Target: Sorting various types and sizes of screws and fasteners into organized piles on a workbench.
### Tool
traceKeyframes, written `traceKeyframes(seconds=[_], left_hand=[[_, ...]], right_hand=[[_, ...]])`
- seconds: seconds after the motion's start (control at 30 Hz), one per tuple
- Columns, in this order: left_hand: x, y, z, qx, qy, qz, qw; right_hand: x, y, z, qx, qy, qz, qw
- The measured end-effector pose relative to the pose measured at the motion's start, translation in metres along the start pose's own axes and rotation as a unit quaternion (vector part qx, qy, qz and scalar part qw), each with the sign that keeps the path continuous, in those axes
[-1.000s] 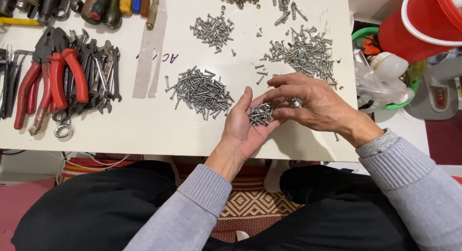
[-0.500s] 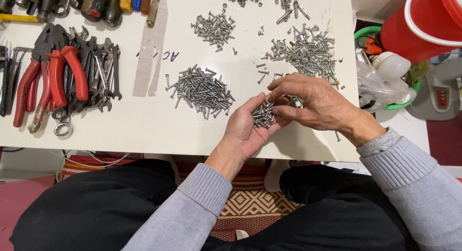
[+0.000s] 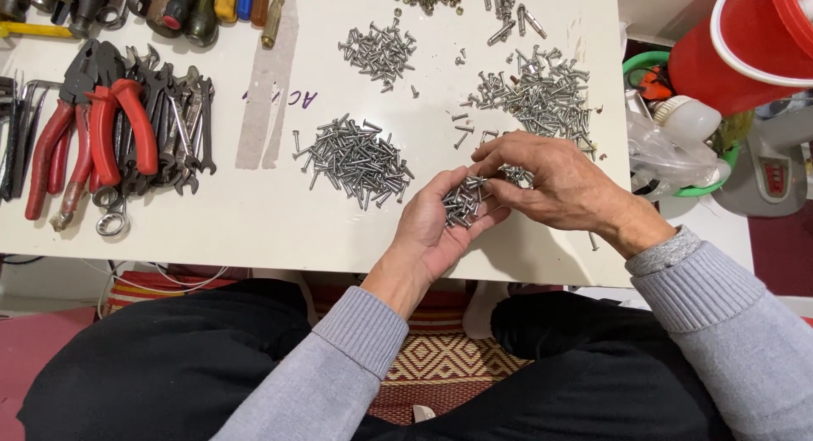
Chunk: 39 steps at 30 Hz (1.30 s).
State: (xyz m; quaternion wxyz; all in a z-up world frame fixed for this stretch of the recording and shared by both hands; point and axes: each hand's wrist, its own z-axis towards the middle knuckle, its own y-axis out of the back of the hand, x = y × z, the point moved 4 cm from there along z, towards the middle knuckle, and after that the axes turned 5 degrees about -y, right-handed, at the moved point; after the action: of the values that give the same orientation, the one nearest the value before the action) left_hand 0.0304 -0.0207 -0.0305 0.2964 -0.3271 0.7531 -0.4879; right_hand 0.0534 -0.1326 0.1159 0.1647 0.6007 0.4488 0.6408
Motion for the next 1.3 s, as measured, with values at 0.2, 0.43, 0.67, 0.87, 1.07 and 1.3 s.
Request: traceKeyframes(seconds=[0.2, 0.43, 0.67, 0.87, 1.07, 1.3], left_hand=[[-0.005, -0.005, -0.003, -0.030, -0.025, 0.001, 0.999], [-0.006, -0.001, 0.000, -0.040, -0.039, 0.006, 0.998], [-0.004, -0.004, -0.007, -0.068, -0.047, 0.009, 0.997], [-0.003, 0.001, -0.002, -0.059, -0.045, 0.025, 0.997], [-0.007, -0.004, -0.007, -0.048, -0.056, 0.015, 0.997], [-0.015, -0.009, -0.014, -0.049, -0.065, 0.033, 0.996]], right_hand=[[0.010, 0.001, -0.003, -0.012, 0.010, 0.003, 1.000], [0.010, 0.004, -0.001, -0.023, 0.016, 0.001, 1.000], [0.005, 0.002, 0.014, -0.067, -0.023, 0.076, 0.995], [0.014, -0.016, 0.043, -0.049, -0.058, 0.019, 0.997], [0.039, -0.031, 0.058, -0.054, 0.003, 0.056, 0.997], [0.033, -0.017, 0.050, -0.032, -0.048, 0.012, 0.998]])
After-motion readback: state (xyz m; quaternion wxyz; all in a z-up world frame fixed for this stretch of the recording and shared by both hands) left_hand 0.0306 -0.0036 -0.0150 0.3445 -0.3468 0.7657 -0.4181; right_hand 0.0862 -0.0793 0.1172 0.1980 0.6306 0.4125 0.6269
